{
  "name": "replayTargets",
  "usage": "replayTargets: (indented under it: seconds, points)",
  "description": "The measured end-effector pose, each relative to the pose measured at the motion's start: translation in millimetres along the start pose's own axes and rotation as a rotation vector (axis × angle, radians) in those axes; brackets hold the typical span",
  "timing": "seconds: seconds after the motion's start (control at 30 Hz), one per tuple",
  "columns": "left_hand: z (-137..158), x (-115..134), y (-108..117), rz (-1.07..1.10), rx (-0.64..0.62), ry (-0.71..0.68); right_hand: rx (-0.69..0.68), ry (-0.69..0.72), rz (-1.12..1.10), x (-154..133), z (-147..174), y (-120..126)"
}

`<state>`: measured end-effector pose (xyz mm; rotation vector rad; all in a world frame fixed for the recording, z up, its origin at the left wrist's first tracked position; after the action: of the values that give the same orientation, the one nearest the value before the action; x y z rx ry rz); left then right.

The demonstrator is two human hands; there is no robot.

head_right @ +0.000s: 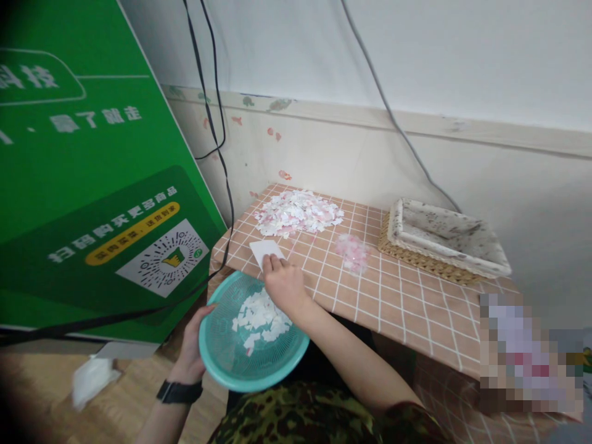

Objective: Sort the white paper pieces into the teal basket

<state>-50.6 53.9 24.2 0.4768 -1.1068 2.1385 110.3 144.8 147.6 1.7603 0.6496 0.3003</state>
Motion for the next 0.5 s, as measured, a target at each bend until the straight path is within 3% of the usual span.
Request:
replayTargets:
  seconds: [0.23, 0.5]
  points:
    - [0, -11, -1, -0.015, 0.039, 0.038, -0.019, -0.215, 0.069, 45, 8, 11]
    - [-5, -38, -4, -0.068, 0.006, 0.074, 0.119, -0.376, 0.065, 80, 15, 22]
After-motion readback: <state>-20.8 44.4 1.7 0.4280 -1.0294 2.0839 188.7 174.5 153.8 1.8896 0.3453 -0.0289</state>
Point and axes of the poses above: each hand's wrist, its own z-axis away from the middle knuckle, its own y-axis out of the back of the hand, x = y × z, the point moved 6 cm from there along -z, towards the middle knuckle, and after that the axes turned 8 degrees about -z, right-handed, at the moved point
